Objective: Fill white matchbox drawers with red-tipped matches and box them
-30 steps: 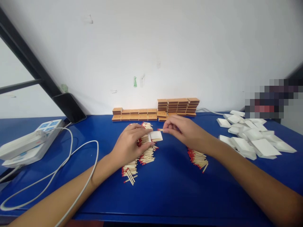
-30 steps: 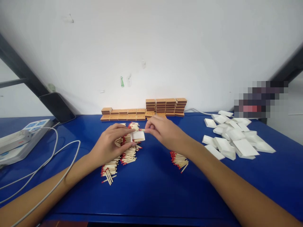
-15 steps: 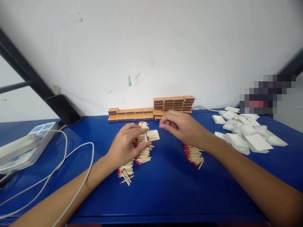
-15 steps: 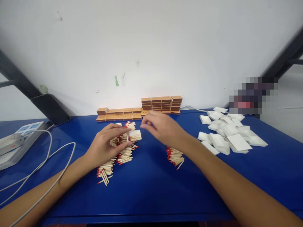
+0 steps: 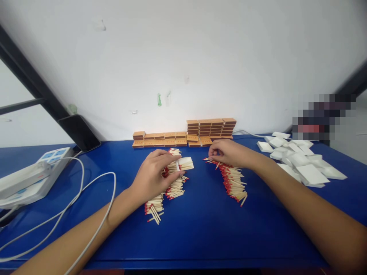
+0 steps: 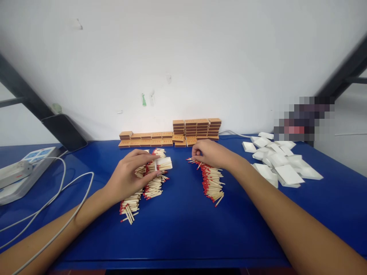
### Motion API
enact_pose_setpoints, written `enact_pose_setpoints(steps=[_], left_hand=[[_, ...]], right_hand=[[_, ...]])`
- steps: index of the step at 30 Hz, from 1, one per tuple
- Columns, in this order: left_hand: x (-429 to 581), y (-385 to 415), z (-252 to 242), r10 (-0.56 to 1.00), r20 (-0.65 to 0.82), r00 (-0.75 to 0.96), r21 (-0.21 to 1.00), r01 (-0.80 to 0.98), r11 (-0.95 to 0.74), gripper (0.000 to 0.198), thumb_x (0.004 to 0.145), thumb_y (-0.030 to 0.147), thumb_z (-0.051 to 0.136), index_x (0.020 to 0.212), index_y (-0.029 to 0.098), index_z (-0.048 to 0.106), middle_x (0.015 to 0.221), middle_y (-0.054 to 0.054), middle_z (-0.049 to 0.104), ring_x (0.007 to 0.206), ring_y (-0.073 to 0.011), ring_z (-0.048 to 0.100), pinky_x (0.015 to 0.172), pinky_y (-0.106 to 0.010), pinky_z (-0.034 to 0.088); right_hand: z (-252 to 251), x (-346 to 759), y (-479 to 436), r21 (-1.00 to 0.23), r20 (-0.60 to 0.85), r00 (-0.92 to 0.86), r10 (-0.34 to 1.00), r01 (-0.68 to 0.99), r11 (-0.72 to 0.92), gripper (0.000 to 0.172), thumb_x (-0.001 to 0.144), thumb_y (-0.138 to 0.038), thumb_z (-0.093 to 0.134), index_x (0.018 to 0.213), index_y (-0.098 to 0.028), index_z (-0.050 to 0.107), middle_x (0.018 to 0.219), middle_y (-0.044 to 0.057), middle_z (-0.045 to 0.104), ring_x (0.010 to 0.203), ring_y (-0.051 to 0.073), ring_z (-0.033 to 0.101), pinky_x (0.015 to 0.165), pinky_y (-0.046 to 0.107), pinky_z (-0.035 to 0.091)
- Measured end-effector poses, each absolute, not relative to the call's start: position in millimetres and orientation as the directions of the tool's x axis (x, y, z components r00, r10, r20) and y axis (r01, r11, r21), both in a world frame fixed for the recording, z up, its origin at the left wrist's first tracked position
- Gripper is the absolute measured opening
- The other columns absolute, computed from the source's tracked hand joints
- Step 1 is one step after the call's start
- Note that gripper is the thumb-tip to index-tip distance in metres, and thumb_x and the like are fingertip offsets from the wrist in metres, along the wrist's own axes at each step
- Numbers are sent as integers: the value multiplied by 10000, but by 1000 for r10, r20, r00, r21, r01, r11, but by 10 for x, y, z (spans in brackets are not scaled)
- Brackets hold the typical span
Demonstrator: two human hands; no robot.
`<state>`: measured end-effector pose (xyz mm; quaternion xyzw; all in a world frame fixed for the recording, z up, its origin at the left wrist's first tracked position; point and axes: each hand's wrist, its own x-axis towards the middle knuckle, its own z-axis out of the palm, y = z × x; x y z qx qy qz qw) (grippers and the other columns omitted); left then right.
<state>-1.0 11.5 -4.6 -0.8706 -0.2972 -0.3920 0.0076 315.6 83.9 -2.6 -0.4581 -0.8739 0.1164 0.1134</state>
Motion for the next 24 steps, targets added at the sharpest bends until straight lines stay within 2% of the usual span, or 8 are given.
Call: enact_pose_setpoints(steps=[4,11,17,24], left_hand=[[-12,113,-47,513,682,521,222,521,-824,371,923,350,799,1240,170,727,1104,-100,782,1039,-278,662,905,-475,589],[-13,123,-64,523,678,516,227,530,-817,386,915,350,810,1249,176,726,1114,-102,780,1042,-277,668,909,-467,588],[-11,122,-60,526,673,520,223,535,-815,385,916,349,808,1243,163,728,1097,-106,780,1037,-277,670,906,-465,586],[-15,124,-51,526,665,530,224,530,-818,370,922,349,799,1242,177,727,1094,-103,782,1016,-276,672,888,-463,581]], right_hand=[[-53,3120,824,-247,83,-541,837,802,543,122,890,-254,606,846,-189,699,855,75,724,745,189,620,656,309,408],[-76,3062,764,-160,95,-540,837,821,548,213,993,-325,512,896,-185,640,943,108,693,780,208,608,673,325,406],[12,2964,652,-224,207,-553,807,776,589,210,1016,-346,509,932,-197,631,970,101,679,834,218,623,718,346,448],[53,2856,543,-235,233,-568,789,754,613,181,1028,-321,518,939,-204,625,988,90,670,823,210,628,723,346,468]])
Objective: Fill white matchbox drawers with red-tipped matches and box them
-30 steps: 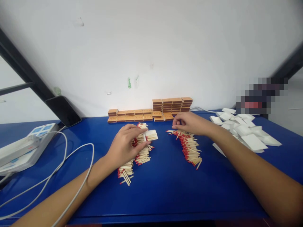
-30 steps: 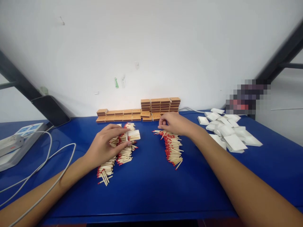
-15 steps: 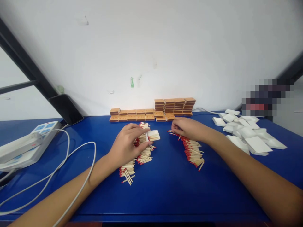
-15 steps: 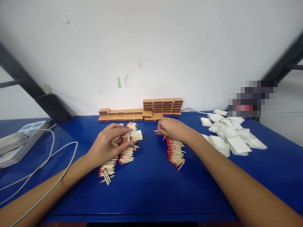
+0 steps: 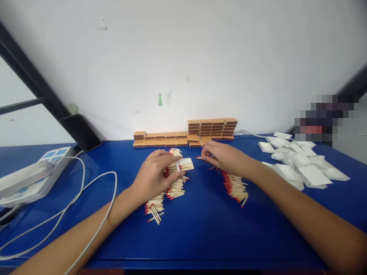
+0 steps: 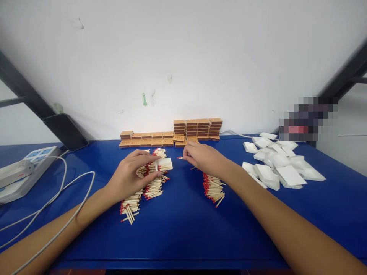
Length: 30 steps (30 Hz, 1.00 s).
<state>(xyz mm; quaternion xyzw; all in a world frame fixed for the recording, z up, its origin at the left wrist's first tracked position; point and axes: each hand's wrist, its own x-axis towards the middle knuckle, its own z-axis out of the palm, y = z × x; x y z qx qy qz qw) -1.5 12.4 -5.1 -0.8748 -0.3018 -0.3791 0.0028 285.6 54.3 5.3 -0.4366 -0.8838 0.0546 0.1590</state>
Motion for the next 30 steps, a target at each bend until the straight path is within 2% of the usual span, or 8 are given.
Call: enact_pose_setpoints(steps=[5,8,13,18,24,27,30], left_hand=[[-10,119,-66,541,659,523,230,545,-806,378,914,339,807,1240,166,725,1058,-100,786,1005,-275,670,876,-458,576],[-1,108,-73,542,659,521,239,539,-808,393,910,333,813,1251,164,718,1046,-93,786,1000,-267,669,885,-455,570],[19,86,-71,542,653,529,261,514,-817,396,928,359,791,1273,179,717,1024,-95,783,985,-270,663,874,-462,568],[15,97,-62,558,655,510,275,526,-805,383,923,346,800,1265,190,726,1085,-108,780,1025,-275,668,902,-473,579],[0,113,-55,599,650,468,308,558,-771,382,903,373,819,1231,193,744,1047,-101,777,995,-265,679,865,-439,593],[3,108,-56,629,637,445,345,565,-750,376,897,387,822,1216,199,755,1042,-97,775,991,-260,682,856,-425,590],[0,107,-58,642,633,431,367,564,-740,376,899,402,820,1209,197,757,1016,-88,772,971,-249,680,841,-408,585]], right_hand=[[178,2738,377,-240,353,-571,741,710,662,181,1064,-301,480,991,-209,617,1030,76,651,841,198,647,753,337,485],[189,2595,250,-192,426,-578,696,694,694,183,1070,-310,494,994,-203,621,1013,73,651,829,197,646,741,327,486],[109,2373,98,-101,436,-588,681,720,687,243,1093,-323,437,1028,-194,633,1023,107,664,861,218,644,721,324,476],[200,2507,174,-173,439,-558,704,717,676,255,1073,-318,442,1019,-207,664,1031,115,681,916,241,642,796,359,481],[340,2933,456,-180,319,-518,793,789,588,199,996,-309,511,917,-211,665,927,90,681,827,220,623,724,351,437],[356,3073,545,-217,185,-515,837,810,546,146,927,-299,577,878,-213,683,847,69,681,753,204,605,688,340,425],[342,3140,574,-282,13,-520,854,817,502,134,860,-325,643,865,-220,726,863,68,694,735,200,604,660,329,427]])
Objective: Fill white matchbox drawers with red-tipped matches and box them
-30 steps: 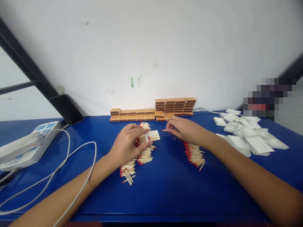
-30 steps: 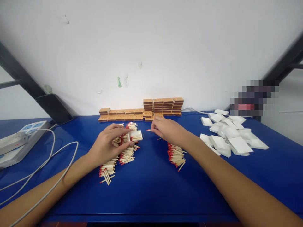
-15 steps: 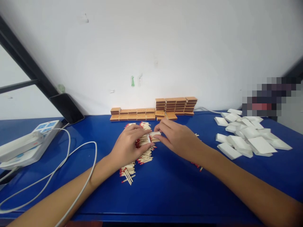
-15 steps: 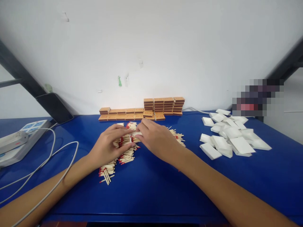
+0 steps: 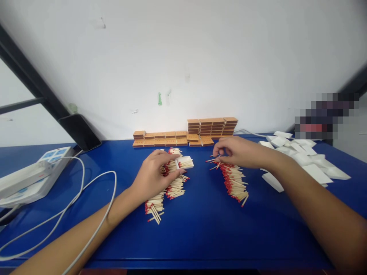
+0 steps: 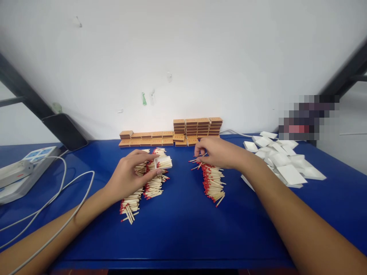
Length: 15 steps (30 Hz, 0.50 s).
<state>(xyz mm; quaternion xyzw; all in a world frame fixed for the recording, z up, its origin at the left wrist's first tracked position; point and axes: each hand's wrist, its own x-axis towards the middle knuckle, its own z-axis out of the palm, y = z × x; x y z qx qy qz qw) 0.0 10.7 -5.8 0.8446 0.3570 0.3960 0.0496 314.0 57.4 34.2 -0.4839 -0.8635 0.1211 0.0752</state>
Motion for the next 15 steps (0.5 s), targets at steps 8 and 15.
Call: enact_pose_setpoints(steps=[8,15], left_hand=[[-3,101,-50,629,638,445,346,564,-750,371,903,396,813,1210,196,756,1042,-90,779,991,-253,680,852,-421,581],[-8,108,-51,616,640,460,323,566,-758,368,912,399,800,1218,199,756,1018,-92,783,981,-259,680,846,-430,583]], right_hand=[[265,3168,550,-373,-180,-489,854,837,400,102,787,-282,676,855,-230,732,827,55,708,702,200,615,602,314,444],[262,3187,548,-358,-198,-493,847,841,406,83,801,-265,640,822,-226,711,815,58,726,691,203,623,598,319,440]])
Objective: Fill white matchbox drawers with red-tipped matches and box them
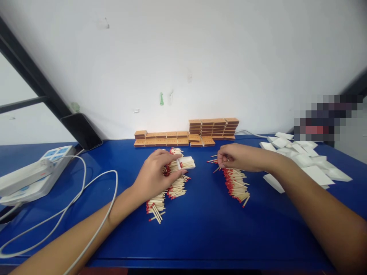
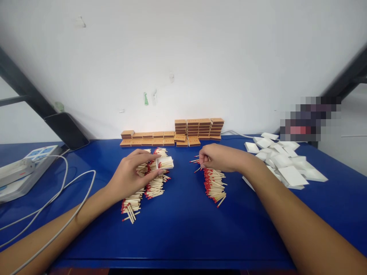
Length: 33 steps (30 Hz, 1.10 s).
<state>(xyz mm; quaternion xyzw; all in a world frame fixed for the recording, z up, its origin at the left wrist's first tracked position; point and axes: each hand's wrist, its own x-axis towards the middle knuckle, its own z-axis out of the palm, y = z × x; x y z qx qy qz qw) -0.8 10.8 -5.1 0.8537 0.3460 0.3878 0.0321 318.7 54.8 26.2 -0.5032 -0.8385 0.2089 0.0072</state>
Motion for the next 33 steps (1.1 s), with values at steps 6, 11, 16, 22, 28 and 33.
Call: enact_pose_setpoints(steps=[6,11,16,22,28,33], left_hand=[[-4,110,-58,610,645,460,322,560,-763,372,903,391,811,1215,196,754,1046,-93,783,996,-261,683,854,-423,587],[1,99,-40,606,640,472,308,565,-765,369,907,373,812,1221,189,748,1070,-96,786,999,-264,680,870,-444,585],[-3,98,-36,588,654,475,303,548,-779,357,917,378,799,1217,191,747,1071,-94,787,988,-261,683,858,-439,588],[-9,88,-40,588,647,485,295,552,-780,369,927,360,789,1245,181,737,1083,-97,782,1006,-268,677,873,-452,586],[-10,77,-32,579,654,487,288,548,-786,366,935,358,776,1251,179,736,1084,-103,782,1012,-268,683,880,-453,587],[-13,85,-39,583,647,492,288,550,-784,373,935,355,775,1262,180,732,1094,-104,782,1020,-272,680,884,-459,585]], right_hand=[[235,3168,635,-408,-48,-476,878,812,418,145,872,-327,614,878,-214,704,821,61,714,695,192,610,627,315,448],[117,3114,724,-429,33,-497,867,777,461,187,891,-365,615,911,-196,692,819,68,698,689,184,585,635,307,438],[128,3197,765,-384,55,-496,866,791,477,211,929,-377,563,930,-211,694,827,66,716,700,189,604,644,321,433],[142,3267,762,-413,-97,-448,889,830,374,294,859,-495,670,777,-214,695,723,55,723,622,181,612,586,319,433],[79,3229,754,-383,-102,-447,889,842,380,211,839,-410,641,802,-208,689,724,58,715,639,193,614,598,327,433],[120,3286,782,-386,-60,-448,892,834,393,269,903,-457,584,838,-211,673,759,65,704,668,200,592,621,333,422]])
